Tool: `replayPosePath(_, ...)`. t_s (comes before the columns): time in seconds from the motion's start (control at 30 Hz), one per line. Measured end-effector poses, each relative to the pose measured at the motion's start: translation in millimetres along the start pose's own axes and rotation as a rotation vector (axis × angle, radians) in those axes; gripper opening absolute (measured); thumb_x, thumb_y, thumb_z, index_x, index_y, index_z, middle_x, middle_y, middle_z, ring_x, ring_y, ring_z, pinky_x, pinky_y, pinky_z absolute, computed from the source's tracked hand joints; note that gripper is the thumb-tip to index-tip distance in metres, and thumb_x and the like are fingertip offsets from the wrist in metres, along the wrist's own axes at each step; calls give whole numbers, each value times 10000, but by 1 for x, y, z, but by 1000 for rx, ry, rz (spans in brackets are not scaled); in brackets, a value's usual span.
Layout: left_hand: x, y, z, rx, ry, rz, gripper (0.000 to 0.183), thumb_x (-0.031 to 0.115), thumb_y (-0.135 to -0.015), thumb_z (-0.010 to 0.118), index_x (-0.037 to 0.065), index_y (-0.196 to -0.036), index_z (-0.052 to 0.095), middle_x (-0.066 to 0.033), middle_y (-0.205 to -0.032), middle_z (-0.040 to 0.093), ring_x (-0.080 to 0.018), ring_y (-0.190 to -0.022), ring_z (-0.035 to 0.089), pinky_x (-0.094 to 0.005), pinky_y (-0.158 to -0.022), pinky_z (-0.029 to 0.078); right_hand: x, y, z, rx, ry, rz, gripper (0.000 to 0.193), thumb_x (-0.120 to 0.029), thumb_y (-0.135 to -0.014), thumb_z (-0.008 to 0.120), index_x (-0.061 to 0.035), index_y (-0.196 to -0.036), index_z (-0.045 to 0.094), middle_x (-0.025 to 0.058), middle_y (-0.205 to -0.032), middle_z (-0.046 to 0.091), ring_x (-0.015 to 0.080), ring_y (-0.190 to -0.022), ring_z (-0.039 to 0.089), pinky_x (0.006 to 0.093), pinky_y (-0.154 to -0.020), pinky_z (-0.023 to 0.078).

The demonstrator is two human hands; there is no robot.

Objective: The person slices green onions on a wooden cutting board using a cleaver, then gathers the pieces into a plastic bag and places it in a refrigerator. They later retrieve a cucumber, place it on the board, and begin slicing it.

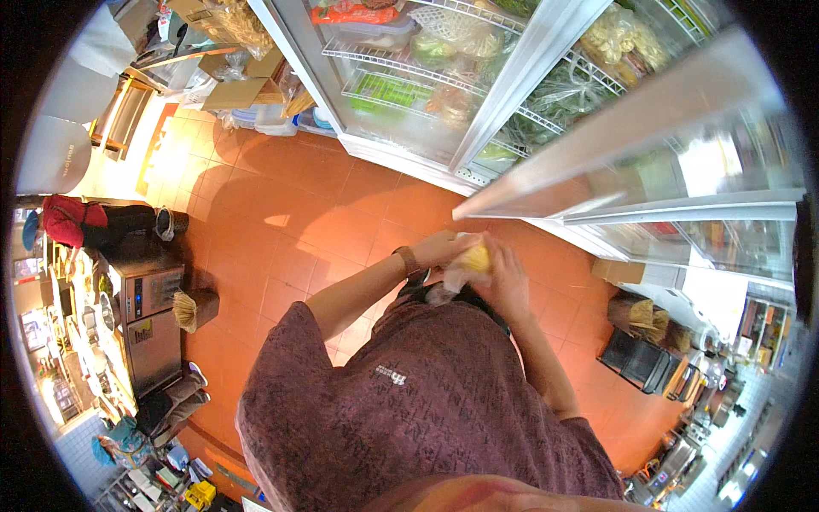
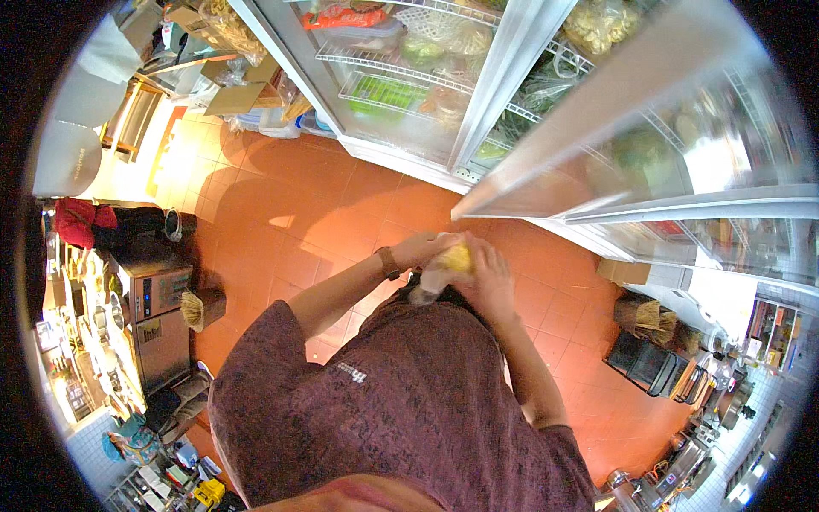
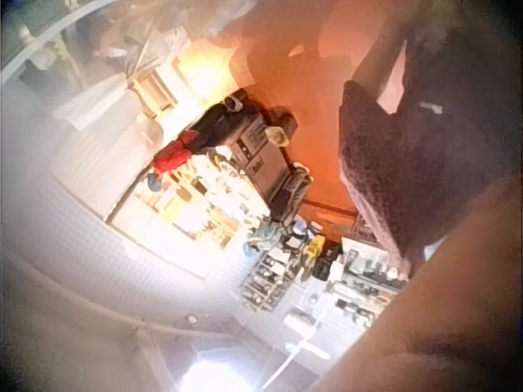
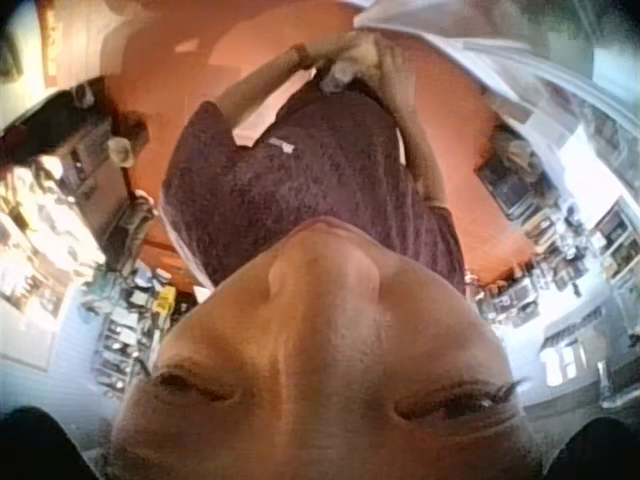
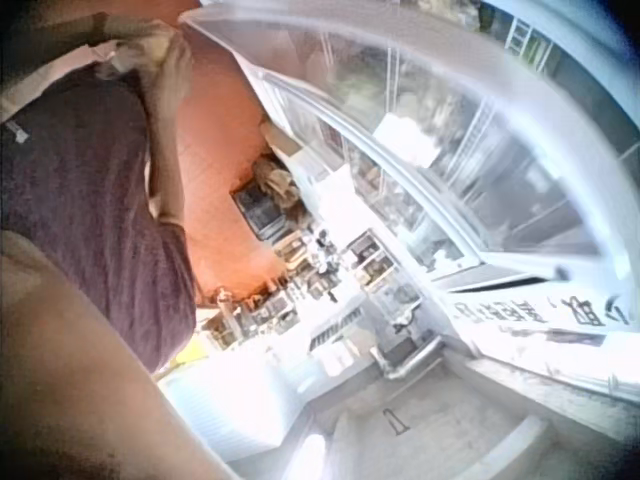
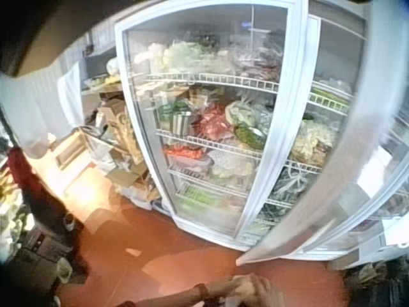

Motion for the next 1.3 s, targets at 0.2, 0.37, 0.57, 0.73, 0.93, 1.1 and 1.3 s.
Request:
replayPosePath(0.2, 100, -90, -122, 668, -35, 527, 393, 408, -1082, 684, 50, -1241, 664, -89, -1183, 674, -177, -1105, 629, -365, -849, 556, 150, 6, 48, 120, -1072, 469, 527, -43, -905, 714, 23, -1412, 584, 125, -1213, 744, 226, -1060, 750, 363, -914, 610)
replayPosePath(0.37, 140, -171, -158, 973, -27, 499, 484, 302, -1017, 791, 50, -1361, 563, -86, -1217, 650, -199, -1083, 641, -363, -931, 553, 195, 8, 31, 94, -1353, 614, 488, -21, -933, 626, 0, -1419, 585, 102, -1218, 728, 230, -1075, 738, 378, -929, 601)
replayPosePath(0.57, 140, -192, -152, 995, 187, 495, 434, 251, -1036, 759, 43, -1299, 484, -68, -1116, 622, -156, -1001, 619, -339, -891, 517, 251, -10, 26, 34, -1421, 476, 347, -167, -1036, 626, -35, -1355, 584, 88, -1078, 708, 208, -918, 729, 370, -795, 613)
replayPosePath(0.73, 105, -137, -124, 933, 190, 537, 348, 159, -1050, 722, 36, -1301, 514, -38, -1112, 615, -152, -994, 625, -338, -903, 529, 260, -76, 65, -291, -1358, 406, 515, -267, -1073, 633, -40, -1514, 496, 77, -1247, 685, 195, -1106, 680, 369, -965, 572)
replayPosePath(0.93, -27, 71, -79, 1192, 275, 319, 166, 72, -1110, 628, 21, -1262, 587, -54, -1179, 640, -167, -1080, 626, -331, -964, 540, 115, -170, 102, -703, -1557, 283, 623, -460, -1106, 598, -77, -1585, 487, 89, -1370, 676, 232, -1221, 674, 425, -1044, 569)
replayPosePath(1.1, -72, 201, -69, 1531, 108, 148, 510, 380, -1178, 452, -14, -1493, 525, -149, -1322, 645, -250, -1227, 608, -447, -1140, 439, 65, -267, 227, -986, -1933, 681, 771, -710, -1085, 453, -84, -1515, 587, 120, -1358, 717, 283, -1161, 720, 463, -955, 619)
replayPosePath(1.3, -163, 288, -132, 1874, 231, 72, 698, 461, -1186, 388, -3, -1691, 256, -207, -1677, 404, -327, -1533, 430, -495, -1321, 275, 61, -432, 411, -1047, -1791, 536, 675, -716, -1027, 557, -117, -1303, 705, 105, -1114, 781, 305, -914, 769, 501, -705, 655)
Point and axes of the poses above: each hand's wrist, its own y-axis away from the middle knuckle, its own z-axis out of the palm, x = y × z, the point moved 9 cm from there along -y, towards the middle knuckle
